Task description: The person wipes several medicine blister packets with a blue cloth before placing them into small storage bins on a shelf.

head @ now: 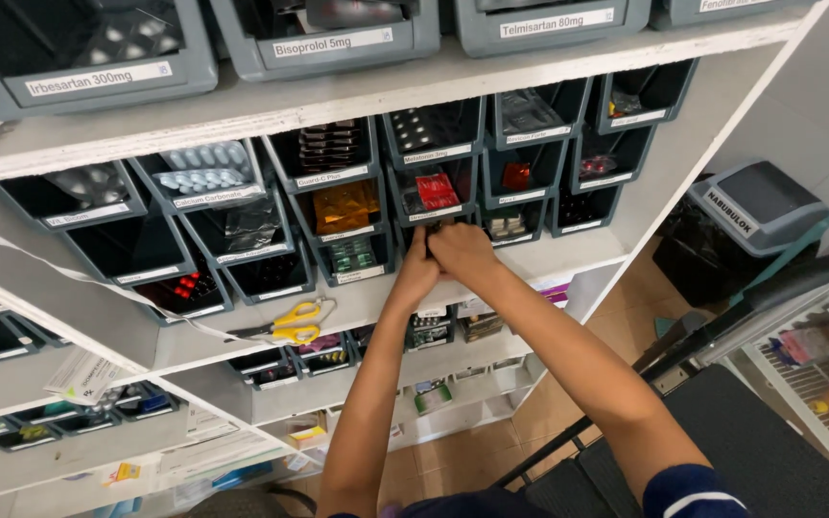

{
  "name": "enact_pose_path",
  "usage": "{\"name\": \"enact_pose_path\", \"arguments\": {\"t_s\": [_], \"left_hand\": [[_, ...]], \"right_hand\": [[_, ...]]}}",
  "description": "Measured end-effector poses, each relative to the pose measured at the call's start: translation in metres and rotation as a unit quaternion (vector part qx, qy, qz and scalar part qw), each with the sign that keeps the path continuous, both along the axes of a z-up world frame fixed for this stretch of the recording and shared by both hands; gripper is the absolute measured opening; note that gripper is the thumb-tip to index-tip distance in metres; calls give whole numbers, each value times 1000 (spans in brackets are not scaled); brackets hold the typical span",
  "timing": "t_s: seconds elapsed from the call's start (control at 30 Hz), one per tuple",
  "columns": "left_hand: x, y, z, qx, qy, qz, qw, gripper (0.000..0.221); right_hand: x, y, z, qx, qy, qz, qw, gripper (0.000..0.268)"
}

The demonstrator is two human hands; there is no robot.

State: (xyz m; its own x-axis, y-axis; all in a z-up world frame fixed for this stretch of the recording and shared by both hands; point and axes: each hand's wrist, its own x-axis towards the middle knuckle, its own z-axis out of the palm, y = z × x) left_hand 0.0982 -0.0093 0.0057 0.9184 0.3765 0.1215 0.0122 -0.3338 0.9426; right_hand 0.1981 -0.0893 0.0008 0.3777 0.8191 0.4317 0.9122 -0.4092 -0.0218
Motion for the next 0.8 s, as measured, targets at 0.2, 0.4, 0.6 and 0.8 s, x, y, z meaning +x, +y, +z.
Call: {"name": "enact_pose_path", "arguments": {"t_s": [0.2,0.4,0.6,0.8], "left_hand": [[-9,2,-22,-41,-54,6,998,83],[-29,-23,-15,-126,-100,5,987,80],[-46,-50,-8,-167,-122,43,977,74],[-45,-58,-18,-378,-223,123,890,60]], "right_hand": [[-25,-23,19,18,-88,-28,996,15],[-13,-32,-28,82,-130,7,988,18],[-31,-60,-19,162,-153,36,974,16],[-46,-84,1,292,-239,75,923,6]]}}
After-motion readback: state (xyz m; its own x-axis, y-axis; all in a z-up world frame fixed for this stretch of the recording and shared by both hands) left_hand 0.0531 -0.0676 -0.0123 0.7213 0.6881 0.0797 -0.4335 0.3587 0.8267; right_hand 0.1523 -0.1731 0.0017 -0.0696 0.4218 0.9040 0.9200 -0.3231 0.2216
